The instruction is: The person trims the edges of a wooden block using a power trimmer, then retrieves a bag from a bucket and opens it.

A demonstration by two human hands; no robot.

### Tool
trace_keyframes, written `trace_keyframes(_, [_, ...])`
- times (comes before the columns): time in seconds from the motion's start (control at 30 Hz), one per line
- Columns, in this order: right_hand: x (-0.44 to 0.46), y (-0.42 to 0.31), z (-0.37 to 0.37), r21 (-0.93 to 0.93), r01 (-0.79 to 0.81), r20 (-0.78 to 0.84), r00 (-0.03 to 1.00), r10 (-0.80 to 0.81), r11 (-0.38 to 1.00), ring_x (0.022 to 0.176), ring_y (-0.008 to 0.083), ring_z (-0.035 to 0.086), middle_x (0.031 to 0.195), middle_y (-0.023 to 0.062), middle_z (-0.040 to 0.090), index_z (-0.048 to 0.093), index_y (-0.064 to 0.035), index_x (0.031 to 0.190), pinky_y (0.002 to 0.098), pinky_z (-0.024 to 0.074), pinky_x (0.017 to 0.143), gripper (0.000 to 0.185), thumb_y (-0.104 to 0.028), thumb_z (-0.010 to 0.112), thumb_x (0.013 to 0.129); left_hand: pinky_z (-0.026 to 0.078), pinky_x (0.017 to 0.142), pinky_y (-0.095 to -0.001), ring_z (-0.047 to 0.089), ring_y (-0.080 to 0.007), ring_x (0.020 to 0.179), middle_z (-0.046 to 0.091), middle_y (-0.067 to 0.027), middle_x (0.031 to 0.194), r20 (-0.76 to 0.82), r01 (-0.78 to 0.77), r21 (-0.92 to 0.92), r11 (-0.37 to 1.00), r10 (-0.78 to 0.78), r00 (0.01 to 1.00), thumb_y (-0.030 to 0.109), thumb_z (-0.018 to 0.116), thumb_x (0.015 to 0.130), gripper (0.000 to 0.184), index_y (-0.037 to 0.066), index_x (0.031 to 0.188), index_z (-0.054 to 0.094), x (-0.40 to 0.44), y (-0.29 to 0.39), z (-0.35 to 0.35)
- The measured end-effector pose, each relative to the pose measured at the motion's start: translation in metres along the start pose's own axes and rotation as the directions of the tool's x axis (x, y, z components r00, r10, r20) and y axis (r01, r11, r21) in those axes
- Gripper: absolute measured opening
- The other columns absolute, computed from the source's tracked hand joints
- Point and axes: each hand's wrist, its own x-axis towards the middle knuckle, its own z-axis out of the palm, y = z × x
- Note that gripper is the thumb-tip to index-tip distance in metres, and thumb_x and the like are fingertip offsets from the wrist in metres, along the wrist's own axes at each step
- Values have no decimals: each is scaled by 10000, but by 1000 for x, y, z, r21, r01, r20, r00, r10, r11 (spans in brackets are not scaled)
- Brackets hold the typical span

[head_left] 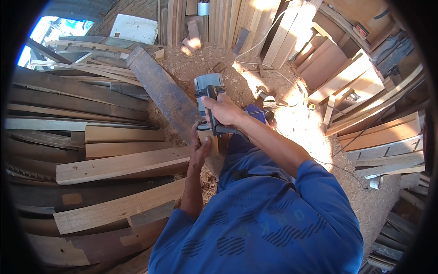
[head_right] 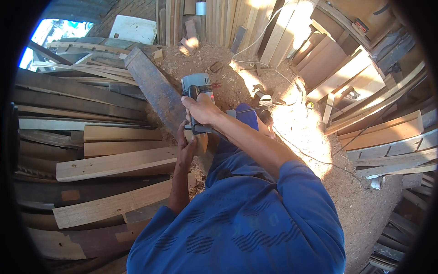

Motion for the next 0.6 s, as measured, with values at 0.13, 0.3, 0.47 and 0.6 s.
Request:
trace_keyframes(0.13, [-1, -1, 1, 2, 4, 0, 1000, -4, 1000, 570, 150, 580, 679, 58, 583, 569, -25, 791, 331, 495, 523, 369, -312, 542, 1021, 336, 1113, -410, 449, -262, 1311, 447, -158, 1440, 1, -1, -2, 1000, 1, 1000, 128, 584, 958, 728, 102, 1569, 190, 1, 0, 0])
trace_keyframes(0.3, [2, 3, -2, -58, -1, -7, 1000, 0, 998, 575, 149, 582, 665, 65, 599, 589, -13, 761, 332, 489, 539, 360, -292, 579, 987, 336, 1110, -412, 448, -261, 1309, 442, -161, 1444, 12, -8, 5, 1000, 8, 1000, 146, 583, 963, 714, 109, 1565, 200, 0, -3, -3])
trace_keyframes(0.47, [7, 8, -4, -89, 0, 2, 1000, 0, 996, 549, 165, 581, 697, 66, 583, 594, 6, 929, 330, 529, 496, 171, -162, 619, 947, 296, 1137, -413, 392, -267, 1353, 401, -157, 1477, -4, -67, 130, 989, 68, 998, 202, 567, 976, 714, 89, 1574, 196, -2, -5, -2])
trace_keyframes(0.6, [5, 10, -2, -49, 44, -10, 999, -45, 998, 536, 169, 587, 675, 66, 586, 591, 8, 890, 332, 529, 498, 155, -140, 614, 928, 326, 1120, -406, 407, -269, 1353, 409, -186, 1474, -112, -132, 225, 965, 160, 981, 250, 520, 1027, 740, 40, 1591, 89, -12, -28, -2])
